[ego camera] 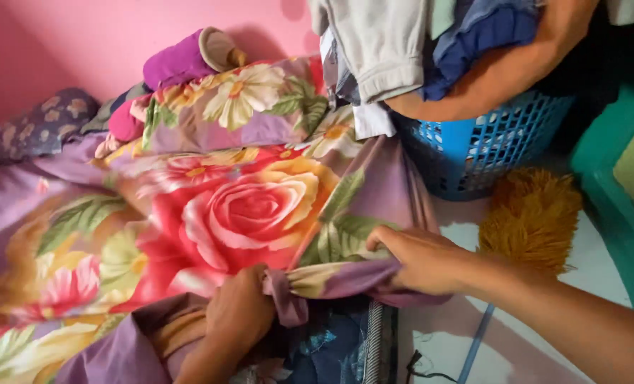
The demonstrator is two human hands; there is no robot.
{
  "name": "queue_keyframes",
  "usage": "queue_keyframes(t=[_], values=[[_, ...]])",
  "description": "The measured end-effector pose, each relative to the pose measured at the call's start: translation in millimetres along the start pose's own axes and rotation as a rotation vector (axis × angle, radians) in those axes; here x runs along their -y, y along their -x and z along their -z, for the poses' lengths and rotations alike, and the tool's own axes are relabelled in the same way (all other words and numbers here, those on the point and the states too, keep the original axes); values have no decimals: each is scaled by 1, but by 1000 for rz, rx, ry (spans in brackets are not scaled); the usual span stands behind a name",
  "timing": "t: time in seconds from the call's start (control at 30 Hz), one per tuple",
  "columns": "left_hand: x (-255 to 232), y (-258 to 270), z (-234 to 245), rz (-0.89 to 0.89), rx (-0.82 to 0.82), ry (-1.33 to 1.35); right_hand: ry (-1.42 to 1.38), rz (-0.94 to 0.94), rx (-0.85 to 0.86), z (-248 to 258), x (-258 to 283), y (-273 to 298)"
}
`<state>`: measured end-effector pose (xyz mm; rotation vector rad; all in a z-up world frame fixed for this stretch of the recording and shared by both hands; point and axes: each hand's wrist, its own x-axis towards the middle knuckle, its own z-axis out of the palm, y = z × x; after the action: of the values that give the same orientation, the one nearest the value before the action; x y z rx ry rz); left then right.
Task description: The person tucks a floral-patterned bedsheet under the mattress along the side of the bed. They repeatedly pull, smooth, and fold the sheet edges to secure them beneath the mattress, working along the length of the bed.
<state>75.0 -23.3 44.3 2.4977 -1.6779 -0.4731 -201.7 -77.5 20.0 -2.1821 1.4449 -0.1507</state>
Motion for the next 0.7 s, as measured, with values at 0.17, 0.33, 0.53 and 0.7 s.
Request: queue_keyframes(t=[0.17, 0.33, 0.53, 0.7], values=[[-13, 8, 29, -14, 64, 9, 55, -25, 129, 13, 37, 9], [1, -2, 20, -87, 42, -1, 137, 214, -50, -15, 32, -16], [-3, -11, 12, -109, 78, -193, -2, 38, 9, -25, 7, -32], [-13, -2, 75, -179, -109, -63, -63, 71, -127, 65, 59, -27]])
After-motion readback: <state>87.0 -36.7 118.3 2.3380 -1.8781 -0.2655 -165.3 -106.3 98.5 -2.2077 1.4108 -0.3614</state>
